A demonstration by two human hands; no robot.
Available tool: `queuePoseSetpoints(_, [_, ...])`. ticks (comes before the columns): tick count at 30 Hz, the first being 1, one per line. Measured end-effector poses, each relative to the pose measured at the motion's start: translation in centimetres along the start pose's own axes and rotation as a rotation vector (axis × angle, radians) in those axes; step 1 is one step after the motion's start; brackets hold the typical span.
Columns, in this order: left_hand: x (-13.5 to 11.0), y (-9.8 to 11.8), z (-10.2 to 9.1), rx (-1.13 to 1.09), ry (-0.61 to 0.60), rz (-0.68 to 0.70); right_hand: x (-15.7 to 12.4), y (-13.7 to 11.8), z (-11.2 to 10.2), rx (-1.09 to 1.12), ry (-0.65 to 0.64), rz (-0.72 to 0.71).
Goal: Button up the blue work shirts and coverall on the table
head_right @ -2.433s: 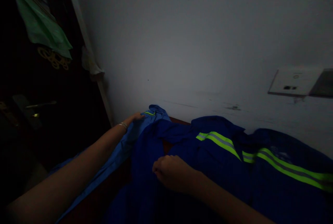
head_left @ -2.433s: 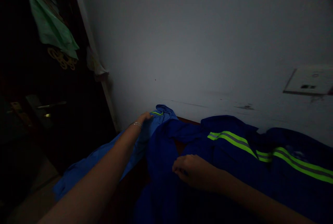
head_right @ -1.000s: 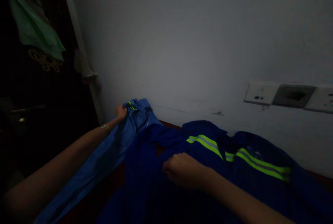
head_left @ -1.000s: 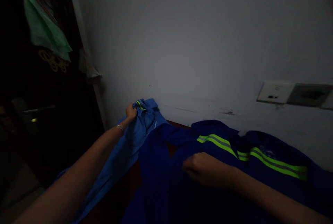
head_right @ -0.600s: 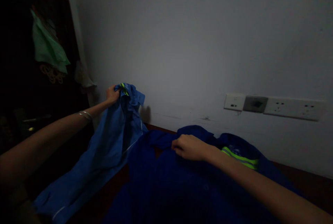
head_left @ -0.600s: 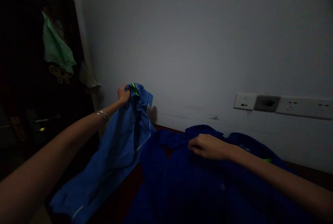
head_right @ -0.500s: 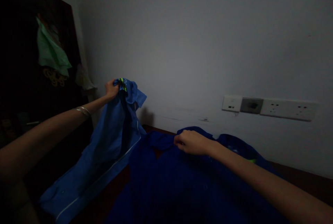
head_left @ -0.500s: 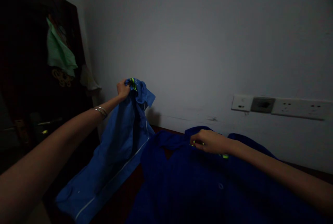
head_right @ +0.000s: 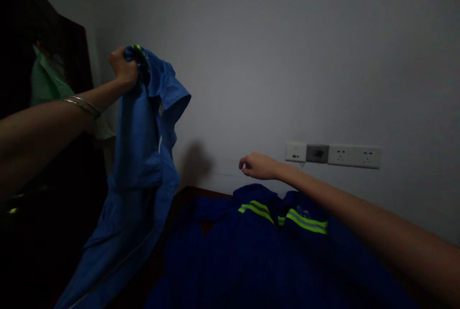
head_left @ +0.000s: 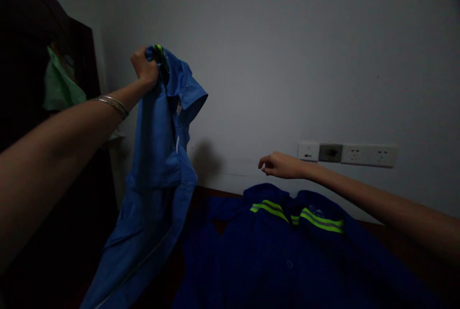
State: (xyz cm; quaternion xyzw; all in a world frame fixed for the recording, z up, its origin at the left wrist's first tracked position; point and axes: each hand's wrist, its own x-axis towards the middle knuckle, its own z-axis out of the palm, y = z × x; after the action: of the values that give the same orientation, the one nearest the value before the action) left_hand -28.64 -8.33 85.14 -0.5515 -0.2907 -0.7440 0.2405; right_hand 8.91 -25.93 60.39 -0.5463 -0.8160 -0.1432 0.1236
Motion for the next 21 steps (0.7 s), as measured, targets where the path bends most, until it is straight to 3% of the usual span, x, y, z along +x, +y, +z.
queuePoseSetpoints(6, [5.0,5.0,0.4,-0.036,0.064,0.045,3.9,-1.4,-3.1,0.291,0.214,0.061])
queuePoseSetpoints(10, [6.1,8.2,0.7,-0.028,0.082,0.086,6.7,-2.9,-4.3,0.612,0.194,0.188])
queuePoseSetpoints(15, [6.9,10.9,1.0,-0.067,0.081,0.113,7.8,-4.9,-3.9,0.679,0.052,0.132])
queuePoseSetpoints(21, [6.9,12.1,1.4,-0.064,0.129,0.124,7.0,-5.8,-2.5,0.728,0.260,0.175])
